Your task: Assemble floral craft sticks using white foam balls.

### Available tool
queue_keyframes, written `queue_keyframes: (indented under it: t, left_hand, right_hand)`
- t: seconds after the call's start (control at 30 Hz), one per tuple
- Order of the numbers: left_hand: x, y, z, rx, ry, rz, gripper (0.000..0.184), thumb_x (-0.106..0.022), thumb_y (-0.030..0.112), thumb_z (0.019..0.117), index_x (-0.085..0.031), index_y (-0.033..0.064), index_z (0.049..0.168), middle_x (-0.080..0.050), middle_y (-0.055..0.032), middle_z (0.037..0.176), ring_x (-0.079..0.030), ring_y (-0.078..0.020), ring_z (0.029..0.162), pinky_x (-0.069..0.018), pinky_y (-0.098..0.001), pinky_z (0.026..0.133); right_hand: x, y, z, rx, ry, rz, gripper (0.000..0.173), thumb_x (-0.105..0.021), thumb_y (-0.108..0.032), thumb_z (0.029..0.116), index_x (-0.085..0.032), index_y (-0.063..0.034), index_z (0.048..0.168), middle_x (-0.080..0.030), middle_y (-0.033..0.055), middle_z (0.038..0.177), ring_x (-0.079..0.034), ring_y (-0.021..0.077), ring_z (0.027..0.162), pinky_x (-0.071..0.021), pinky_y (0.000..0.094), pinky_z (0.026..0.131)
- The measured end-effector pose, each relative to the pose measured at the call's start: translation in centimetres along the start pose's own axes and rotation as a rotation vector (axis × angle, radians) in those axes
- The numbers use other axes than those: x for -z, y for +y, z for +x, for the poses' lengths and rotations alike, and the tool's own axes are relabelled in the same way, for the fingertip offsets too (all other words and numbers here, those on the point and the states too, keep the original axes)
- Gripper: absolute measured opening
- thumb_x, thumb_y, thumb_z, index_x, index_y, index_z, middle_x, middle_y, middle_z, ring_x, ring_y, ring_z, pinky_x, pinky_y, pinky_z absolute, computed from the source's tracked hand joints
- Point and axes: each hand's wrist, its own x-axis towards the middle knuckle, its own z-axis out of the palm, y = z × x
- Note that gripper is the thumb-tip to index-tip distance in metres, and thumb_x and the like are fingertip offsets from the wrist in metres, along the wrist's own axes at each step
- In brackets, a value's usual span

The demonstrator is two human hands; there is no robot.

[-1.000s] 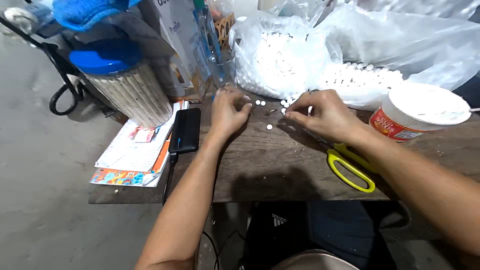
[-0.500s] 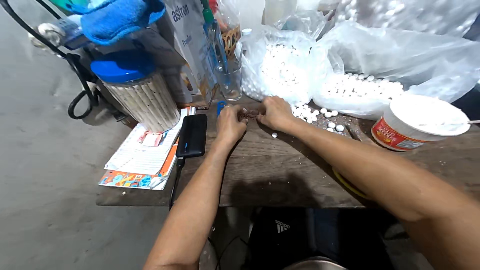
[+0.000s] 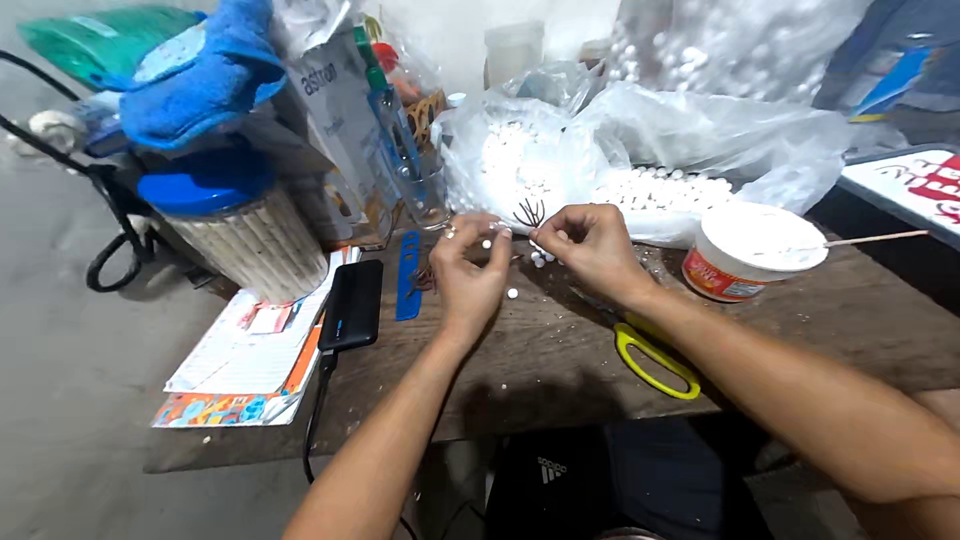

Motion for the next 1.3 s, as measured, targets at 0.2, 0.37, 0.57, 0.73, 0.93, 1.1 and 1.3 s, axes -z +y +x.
queue_keyframes:
  t: [0.2, 0.37, 0.57, 0.73, 0.93, 1.1, 1.3]
  left_hand:
    - [-4.6, 2.2, -0.5, 0.194, 0.100, -0.392, 0.008, -0.071, -0.005, 0.0884, -0.071, -0.0050, 0.096, -0.071, -0.0029, 0.098, -0.065, 0.0010, 0.080, -0.0555, -0.0160, 0.074]
    - [-5.5, 3.3, -0.4, 0.307, 0.119, -0.445, 0.012, -0.073, -0.006, 0.0882, -0.072, -0.0023, 0.099, -0.073, 0.0019, 0.090, -0.067, 0.0014, 0.078, -0.0565, -0.0169, 0.074]
    - [-5.2, 2.9, -0.3, 0.288, 0.060, -0.423, 0.005, -0.069, -0.005, 0.0926, -0.072, -0.0011, 0.092, -0.073, 0.0031, 0.081, -0.068, 0.0007, 0.071, -0.0576, -0.0174, 0.070]
    - [-3.7, 1.6, -0.7, 0.291, -0.108, -0.360, 0.008, -0.065, -0.005, 0.0950, -0.070, -0.0063, 0.101, -0.072, -0.0025, 0.090, -0.069, -0.0005, 0.077, -0.0586, -0.0180, 0.073]
    - [-3.7, 0.5, -1.3, 0.227, -0.080, -0.301, 0.004, -0.069, -0.005, 0.0908, -0.071, -0.0048, 0.094, -0.068, -0.0045, 0.094, -0.066, -0.0011, 0.082, -0.0562, -0.0167, 0.075]
    - [-3.3, 0.0, -1.4, 0.205, -0.113, -0.214, 0.003, -0.070, -0.003, 0.0908, -0.071, -0.0058, 0.091, -0.065, -0.0075, 0.092, -0.061, -0.0008, 0.077, -0.0524, -0.0139, 0.069]
    - [-3.4, -0.1, -1.7, 0.171, -0.159, -0.194, 0.003, -0.069, -0.004, 0.0907, -0.072, -0.0059, 0.092, -0.067, -0.0085, 0.091, -0.062, -0.0008, 0.077, -0.0519, -0.0135, 0.069]
  right_hand:
    - [1.6, -0.5, -0.7, 0.058, 0.124, -0.088, 0.012, -0.067, -0.009, 0.0892, -0.068, -0.0033, 0.079, -0.051, -0.0035, 0.061, -0.041, -0.0017, 0.050, -0.0347, 0.0146, 0.047]
    - [1.4, -0.2, -1.7, 0.101, 0.189, -0.194, 0.012, -0.068, -0.010, 0.0875, -0.067, -0.0028, 0.078, -0.051, -0.0005, 0.061, -0.043, 0.0035, 0.051, -0.0356, 0.0201, 0.049]
    - [4.0, -1.2, -4.9, 0.134, 0.002, -0.404, 0.029, -0.066, -0.031, 0.0944, -0.076, -0.0029, 0.092, -0.064, 0.0056, 0.070, -0.060, 0.0172, 0.060, -0.0497, 0.0366, 0.056]
    - [9.2, -2.2, -10.9, -0.074, -0.304, -0.722, 0.047, -0.070, -0.046, 0.0868, -0.075, -0.0029, 0.104, -0.071, 0.0208, 0.095, -0.069, 0.0456, 0.089, -0.0528, 0.0615, 0.066]
    - [8.6, -1.6, -11.7, -0.061, -0.273, -0.691, 0.032, -0.066, -0.030, 0.0848, -0.076, -0.0040, 0.101, -0.069, 0.0138, 0.077, -0.068, 0.0347, 0.068, -0.0527, 0.0536, 0.060]
    - [8.7, -0.5, -10.6, -0.197, -0.050, -0.377, 0.033, -0.067, -0.033, 0.0851, -0.075, -0.0075, 0.106, -0.067, -0.0024, 0.079, -0.060, -0.0006, 0.066, -0.0501, 0.0183, 0.059]
    - [8.8, 0.7, -9.5, -0.341, 0.079, 0.126, 0.031, -0.064, -0.001, 0.0863, -0.070, -0.0030, 0.117, -0.074, -0.0029, 0.094, -0.068, 0.0040, 0.070, -0.0599, 0.0208, 0.062]
